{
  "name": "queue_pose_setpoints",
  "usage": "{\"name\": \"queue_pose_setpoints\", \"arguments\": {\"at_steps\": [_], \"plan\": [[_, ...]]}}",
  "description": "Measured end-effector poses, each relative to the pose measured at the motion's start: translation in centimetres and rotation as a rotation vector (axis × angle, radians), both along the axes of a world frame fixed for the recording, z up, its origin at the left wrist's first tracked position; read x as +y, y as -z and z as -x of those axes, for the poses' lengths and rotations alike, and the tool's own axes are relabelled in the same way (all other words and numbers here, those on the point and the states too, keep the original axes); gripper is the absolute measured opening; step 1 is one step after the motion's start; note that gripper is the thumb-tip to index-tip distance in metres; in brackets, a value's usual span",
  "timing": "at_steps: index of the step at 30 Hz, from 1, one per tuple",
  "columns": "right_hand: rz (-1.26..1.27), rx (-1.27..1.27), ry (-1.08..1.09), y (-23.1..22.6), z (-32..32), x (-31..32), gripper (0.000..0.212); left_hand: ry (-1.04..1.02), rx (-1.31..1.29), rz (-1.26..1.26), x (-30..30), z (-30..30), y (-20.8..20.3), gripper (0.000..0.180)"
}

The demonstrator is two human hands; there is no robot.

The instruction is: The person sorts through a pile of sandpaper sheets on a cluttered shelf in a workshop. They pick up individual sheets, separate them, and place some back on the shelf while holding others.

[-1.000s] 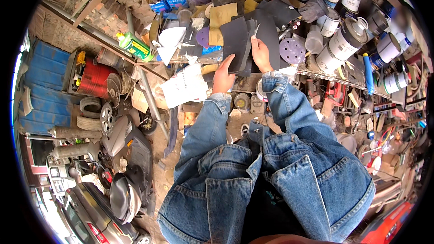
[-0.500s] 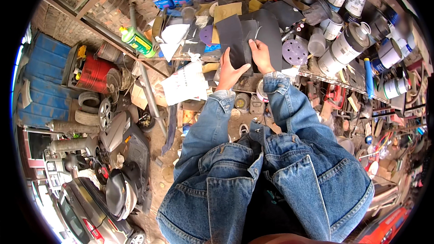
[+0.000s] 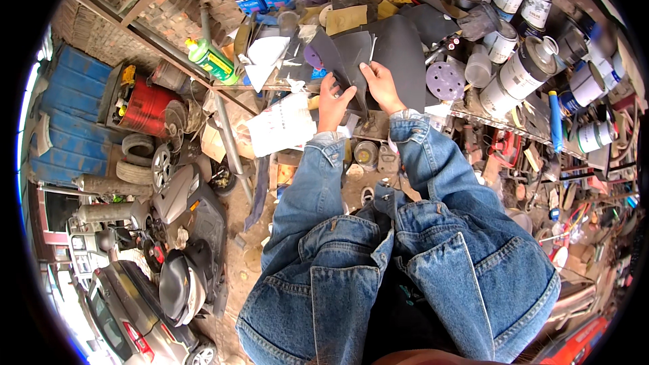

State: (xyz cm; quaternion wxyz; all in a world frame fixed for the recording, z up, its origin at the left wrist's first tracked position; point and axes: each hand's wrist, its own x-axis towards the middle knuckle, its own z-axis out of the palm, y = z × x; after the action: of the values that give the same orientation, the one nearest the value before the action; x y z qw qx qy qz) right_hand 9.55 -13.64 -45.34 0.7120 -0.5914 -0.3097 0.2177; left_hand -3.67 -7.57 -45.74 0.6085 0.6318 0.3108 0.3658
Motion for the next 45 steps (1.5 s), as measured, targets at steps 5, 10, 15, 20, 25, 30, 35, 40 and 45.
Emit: {"name": "queue_pose_setpoints", "arguments": {"at_steps": [5,10,15,20,25,30,35,40,45], "plan": [[0.161,-0.335,0.173,-0.3,0.3,-0.1,0.030,0.038,-0.182,0.204,2.6,2.8,0.2,0.048],[0.189,-0.473,0.328,-1.0,0.2,-0.4,0.029,-0.151,-0.112,0.228,3.7,5.6,-0.1,0.036],[0.238,-0.546,0.345,-2.9,0.7,-1.2,0.027,-0.186,-0.152,0.245,4.0,6.0,-0.1,0.034],[0.211,-0.607,0.387,-4.9,0.5,-2.4,0.024,-0.184,-0.143,0.221,5.4,6.5,1.4,0.034],[0.114,-0.546,0.399,-5.5,-0.8,-3.9,0.022,-0.202,-0.139,0.276,4.6,6.1,0.1,0.036],[-0.002,-0.432,0.353,-6.1,-1.8,-5.7,0.024,-0.217,-0.075,0.221,4.0,5.9,-1.2,0.037],[-0.053,-0.268,0.410,-5.7,-3.9,-8.6,0.021,-0.206,0.053,-0.020,3.5,5.0,-2.3,0.035],[-0.256,0.223,0.543,-4.9,-6.8,-14.7,0.035,-0.106,0.141,-0.274,3.4,1.8,-3.0,0.033],[-0.397,0.368,0.419,-7.2,-5.0,-20.4,0.022,-0.125,0.336,-0.426,0.3,-5.2,-2.2,0.061]]}}
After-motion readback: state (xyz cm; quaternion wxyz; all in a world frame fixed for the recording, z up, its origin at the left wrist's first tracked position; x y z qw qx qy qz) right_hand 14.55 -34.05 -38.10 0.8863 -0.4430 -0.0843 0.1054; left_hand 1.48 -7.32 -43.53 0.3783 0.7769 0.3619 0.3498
